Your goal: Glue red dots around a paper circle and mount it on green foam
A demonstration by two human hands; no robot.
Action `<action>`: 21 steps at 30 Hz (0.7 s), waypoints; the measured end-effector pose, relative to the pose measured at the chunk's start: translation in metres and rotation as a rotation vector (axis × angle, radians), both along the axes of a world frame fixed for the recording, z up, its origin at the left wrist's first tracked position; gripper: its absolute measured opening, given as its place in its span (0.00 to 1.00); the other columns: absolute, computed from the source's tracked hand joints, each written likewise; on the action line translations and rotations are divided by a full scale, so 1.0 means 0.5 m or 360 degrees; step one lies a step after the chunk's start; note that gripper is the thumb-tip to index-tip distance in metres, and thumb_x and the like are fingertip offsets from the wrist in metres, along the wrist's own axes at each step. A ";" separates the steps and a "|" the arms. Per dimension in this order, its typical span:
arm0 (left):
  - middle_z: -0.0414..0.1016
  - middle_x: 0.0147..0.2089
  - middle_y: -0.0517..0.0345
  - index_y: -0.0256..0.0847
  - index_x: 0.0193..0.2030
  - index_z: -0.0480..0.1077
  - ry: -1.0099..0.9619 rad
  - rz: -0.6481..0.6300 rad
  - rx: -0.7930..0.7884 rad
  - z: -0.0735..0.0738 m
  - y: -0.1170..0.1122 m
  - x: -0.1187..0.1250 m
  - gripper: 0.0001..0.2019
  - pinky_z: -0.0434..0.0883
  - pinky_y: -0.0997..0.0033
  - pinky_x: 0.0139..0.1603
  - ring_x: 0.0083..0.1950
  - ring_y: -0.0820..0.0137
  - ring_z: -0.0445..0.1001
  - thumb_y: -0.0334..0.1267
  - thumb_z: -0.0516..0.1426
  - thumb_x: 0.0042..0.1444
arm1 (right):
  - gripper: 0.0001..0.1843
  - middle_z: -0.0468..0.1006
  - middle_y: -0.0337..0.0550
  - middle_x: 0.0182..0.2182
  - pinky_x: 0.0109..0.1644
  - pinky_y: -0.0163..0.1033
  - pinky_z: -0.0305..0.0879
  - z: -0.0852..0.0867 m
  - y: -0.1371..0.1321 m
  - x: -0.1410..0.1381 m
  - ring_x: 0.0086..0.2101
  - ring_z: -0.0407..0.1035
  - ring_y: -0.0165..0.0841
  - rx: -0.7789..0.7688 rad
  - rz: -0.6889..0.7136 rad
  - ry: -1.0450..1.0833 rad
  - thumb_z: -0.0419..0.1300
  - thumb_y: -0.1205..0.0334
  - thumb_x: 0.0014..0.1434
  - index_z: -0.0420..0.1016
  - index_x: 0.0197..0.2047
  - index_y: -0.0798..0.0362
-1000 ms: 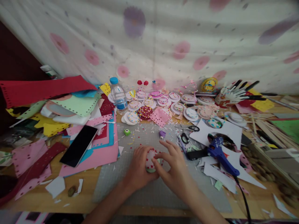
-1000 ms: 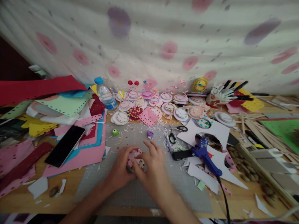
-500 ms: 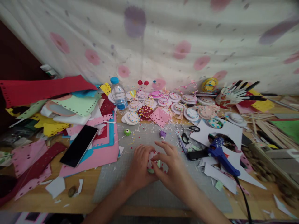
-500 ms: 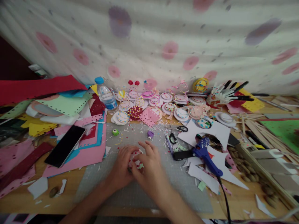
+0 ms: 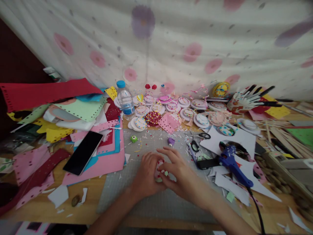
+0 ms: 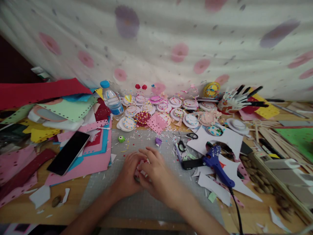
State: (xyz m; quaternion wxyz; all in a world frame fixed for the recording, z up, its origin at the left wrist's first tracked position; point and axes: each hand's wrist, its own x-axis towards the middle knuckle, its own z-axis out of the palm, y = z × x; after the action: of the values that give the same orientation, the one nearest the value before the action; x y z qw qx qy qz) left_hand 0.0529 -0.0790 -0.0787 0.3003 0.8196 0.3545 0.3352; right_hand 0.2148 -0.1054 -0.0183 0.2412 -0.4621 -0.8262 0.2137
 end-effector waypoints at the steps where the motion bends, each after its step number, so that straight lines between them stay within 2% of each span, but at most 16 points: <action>1: 0.70 0.46 0.51 0.42 0.46 0.63 -0.0013 0.0000 -0.0003 0.000 0.001 0.000 0.23 0.62 0.52 0.56 0.52 0.56 0.68 0.33 0.61 0.40 | 0.06 0.64 0.50 0.60 0.62 0.58 0.59 0.003 0.003 0.003 0.63 0.50 0.46 0.0001 0.0032 -0.0020 0.58 0.70 0.59 0.74 0.38 0.52; 6: 0.70 0.45 0.53 0.42 0.44 0.63 -0.0060 -0.0002 -0.0018 0.000 0.004 0.003 0.22 0.62 0.54 0.55 0.50 0.58 0.68 0.32 0.61 0.40 | 0.05 0.63 0.48 0.61 0.64 0.55 0.58 0.017 0.016 0.013 0.63 0.50 0.43 0.0001 0.0173 -0.0039 0.57 0.67 0.61 0.74 0.39 0.52; 11: 0.70 0.45 0.55 0.43 0.44 0.62 -0.0075 0.0004 0.0003 -0.003 0.003 0.002 0.21 0.63 0.57 0.53 0.49 0.59 0.68 0.30 0.60 0.40 | 0.09 0.62 0.50 0.61 0.66 0.51 0.55 0.019 0.023 0.021 0.64 0.49 0.41 0.0035 0.0284 -0.0078 0.53 0.63 0.65 0.74 0.40 0.54; 21: 0.70 0.45 0.55 0.43 0.44 0.62 -0.0038 -0.0002 0.0025 -0.006 0.003 0.000 0.21 0.60 0.55 0.59 0.51 0.59 0.67 0.29 0.59 0.40 | 0.09 0.62 0.49 0.62 0.65 0.52 0.55 0.020 0.026 0.024 0.63 0.48 0.42 0.0062 0.0305 -0.0178 0.53 0.63 0.65 0.74 0.38 0.55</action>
State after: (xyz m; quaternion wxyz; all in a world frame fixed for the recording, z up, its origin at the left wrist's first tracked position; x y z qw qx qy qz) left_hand 0.0529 -0.0775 -0.0817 0.2984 0.8180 0.3478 0.3476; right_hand 0.2270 -0.0925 -0.0083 0.1822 -0.3874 -0.8828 0.1935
